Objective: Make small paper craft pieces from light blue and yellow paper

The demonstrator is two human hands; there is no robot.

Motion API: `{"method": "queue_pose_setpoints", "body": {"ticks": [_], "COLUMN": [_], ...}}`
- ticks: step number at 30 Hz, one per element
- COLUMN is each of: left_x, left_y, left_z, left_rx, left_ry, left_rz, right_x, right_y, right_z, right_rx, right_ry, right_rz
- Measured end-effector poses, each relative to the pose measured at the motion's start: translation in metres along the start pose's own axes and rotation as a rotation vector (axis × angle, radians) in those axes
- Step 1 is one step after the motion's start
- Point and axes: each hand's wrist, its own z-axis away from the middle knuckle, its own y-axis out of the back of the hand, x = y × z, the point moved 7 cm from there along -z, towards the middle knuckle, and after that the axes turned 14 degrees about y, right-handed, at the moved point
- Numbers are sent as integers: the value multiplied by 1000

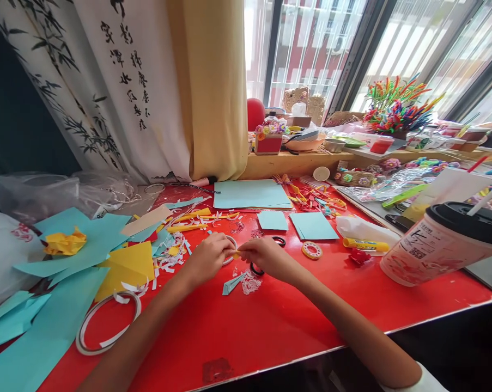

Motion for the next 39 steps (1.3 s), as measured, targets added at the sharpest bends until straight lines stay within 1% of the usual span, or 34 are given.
{"method": "queue_pose_setpoints", "body": {"ticks": [2, 3, 5, 6, 8, 10, 12, 13, 16, 17, 18, 19, 20, 22, 24, 26, 27, 28, 29, 30, 31, 32, 35, 37, 39], "left_x": [-3, -6, -16, -21, -25, -30, -33, -34, -40, -42, -42, -39, -35, -24, -15, -9, -7, -8, -10, -10, -9, -7, 4, 6, 6], "left_y": [4, 5, 5, 2, -11, -21, -19, -12, 18, 24, 27, 26, 22, 15, 16, 23, 30, 42, 53, 61, 64, 63, 47, 42, 42], "left_z": [0, 0, -1, 0, 1, 1, -2, -3, -6, -5, -4, -4, -3, -2, 0, 2, 4, 5, 6, 8, 9, 9, 10, 11, 12], "left_rx": [-22, -24, -12, -10, -53, -96, -71, -22, 202, 254, 273, 256, 210, 108, 47, 18, 48, 140, 235, 293, 314, 299, 201, 218, 252], "left_ry": [14, 39, 95, 111, 81, 73, 99, 123, 241, 281, 304, 305, 286, 214, 143, 63, 32, 37, 52, 58, 50, 26, -68, -79, -59], "left_rz": [24, 40, 28, -5, -93, -144, -128, -90, 159, 273, 386, 484, 559, 621, 536, 311, 215, 187, 199, 230, 260, 279, 275, 284, 314], "right_x": [8, 11, 18, 20, 19, 12, 2, -4, -18, -21, -24, -26, -29, -33, -32, -31, -31, -31, -32, -34, -36, -39, -48, -51, -54], "right_y": [4, 7, 18, 23, 33, 42, 47, 49, 51, 50, 47, 42, 34, 19, 13, 14, 16, 18, 19, 20, 20, 19, 18, 17, 18], "right_z": [2, 3, 5, 6, 5, 1, -6, -11, -26, -30, -32, -35, -36, -36, -33, -30, -29, -29, -28, -28, -27, -27, -25, -24, -23], "right_rx": [26, 61, 173, 237, 340, 376, 361, 341, 314, 320, 319, 302, 252, 153, 117, 107, 94, 73, 46, 12, -20, -48, -81, -75, -72], "right_ry": [-101, -145, -209, -228, -218, -197, -176, -155, -79, -53, -24, 6, 36, 86, 102, 108, 112, 118, 126, 141, 164, 194, 284, 306, 309], "right_rz": [-164, -228, -349, -426, -583, -677, -739, -758, -707, -663, -622, -597, -593, -618, -610, -539, -491, -446, -405, -370, -341, -316, -254, -224, -202]}}
